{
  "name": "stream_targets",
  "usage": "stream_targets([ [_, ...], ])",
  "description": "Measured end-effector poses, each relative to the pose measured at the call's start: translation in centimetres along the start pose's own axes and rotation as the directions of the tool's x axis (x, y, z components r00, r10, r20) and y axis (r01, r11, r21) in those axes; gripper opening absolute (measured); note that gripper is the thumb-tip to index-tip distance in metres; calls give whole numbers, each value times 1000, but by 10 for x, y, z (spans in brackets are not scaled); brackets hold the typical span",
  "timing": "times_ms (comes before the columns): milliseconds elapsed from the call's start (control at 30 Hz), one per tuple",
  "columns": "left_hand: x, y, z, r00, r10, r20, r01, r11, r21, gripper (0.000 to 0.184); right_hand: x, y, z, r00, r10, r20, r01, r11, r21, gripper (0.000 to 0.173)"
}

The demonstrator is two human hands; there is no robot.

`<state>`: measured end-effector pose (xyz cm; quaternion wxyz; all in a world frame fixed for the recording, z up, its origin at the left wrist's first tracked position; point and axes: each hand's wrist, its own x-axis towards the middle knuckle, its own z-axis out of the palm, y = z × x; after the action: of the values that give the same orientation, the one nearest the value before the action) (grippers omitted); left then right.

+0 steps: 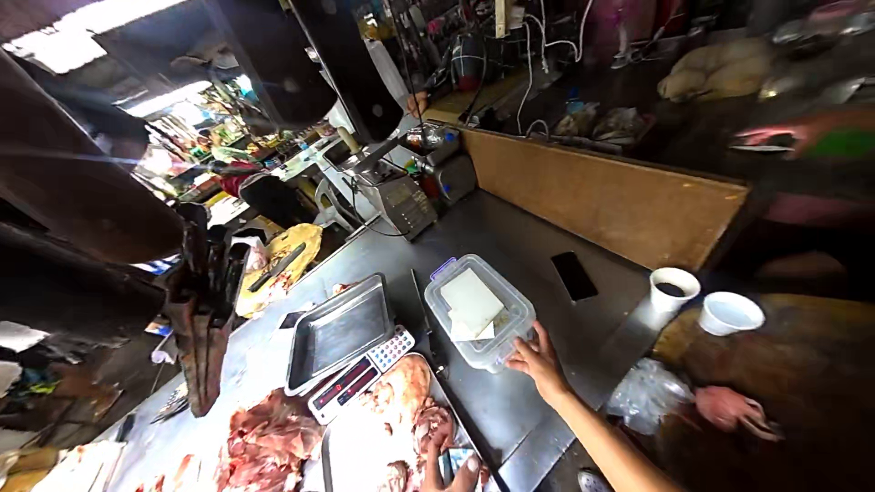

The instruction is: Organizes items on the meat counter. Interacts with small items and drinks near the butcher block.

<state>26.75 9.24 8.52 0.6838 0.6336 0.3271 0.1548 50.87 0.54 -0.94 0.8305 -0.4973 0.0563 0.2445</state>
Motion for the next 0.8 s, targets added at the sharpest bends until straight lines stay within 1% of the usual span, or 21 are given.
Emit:
stream_targets([
  [33, 5, 3, 4, 1000, -20, 5, 20, 1000, 1, 55, -15, 0, -6, 1000, 15, -5, -15, 1000, -4, 77],
  [100, 22, -4, 11, 999, -52, 8, 52, 997, -55, 25, -43, -1, -17, 998, 58, -27, -59, 997, -40, 76],
  [133, 31, -9, 13, 998, -70, 7, 70, 994, -82, 19, -56, -2, -22, 996, 80, -45, -84, 993, -84, 76],
  [200, 51, -16, 18, 996, -92, -16, 91, 994, -60, 24, -74, -8, -35, 992, 69, -107, -91, 973, -212, 73],
  [267, 66, -21, 19, 997, -82, 7, 82, 995, 49, 34, -76, -22, -52, 981, -76, -176, 14, 943, -332, 68],
  [300, 73, -23, 19, 998, -66, 10, 65, 993, 103, 38, -69, -34, -59, 969, -164, -184, 82, 919, -386, 64],
  [333, 79, -24, 22, 999, -46, -6, 47, 988, 149, 41, -57, -47, -61, 959, -232, -160, 136, 878, -458, 60],
  [367, 82, -25, 24, 999, -34, -31, 39, 982, 187, 41, -43, -58, -60, 959, -262, -104, 167, 826, -538, 55],
  [400, 85, -25, 27, 998, -36, -50, 46, 976, 213, 42, -27, -65, -56, 969, -246, -26, 177, 766, -618, 50],
  [467, 90, -23, 32, 995, -88, -39, 95, 969, 230, 43, 0, -72, -44, 989, -106, 103, 148, 650, -745, 49],
  [500, 91, -21, 33, 993, -117, -23, 119, 967, 226, 43, 8, -72, -36, 989, -42, 141, 137, 600, -788, 49],
  [567, 93, -19, 35, 993, -117, -28, 121, 966, 228, 42, 13, -69, -19, 985, 4, 172, 145, 523, -840, 47],
  [700, 93, -17, 30, 994, -73, -86, 90, 975, 206, 43, 4, -64, -8, 985, -54, 166, 172, 473, -864, 43],
  [800, 91, -2, 24, 996, -56, -69, 70, 974, 216, 45, 1, -72, -5, 970, -153, 190, 240, 455, -858, 40],
])
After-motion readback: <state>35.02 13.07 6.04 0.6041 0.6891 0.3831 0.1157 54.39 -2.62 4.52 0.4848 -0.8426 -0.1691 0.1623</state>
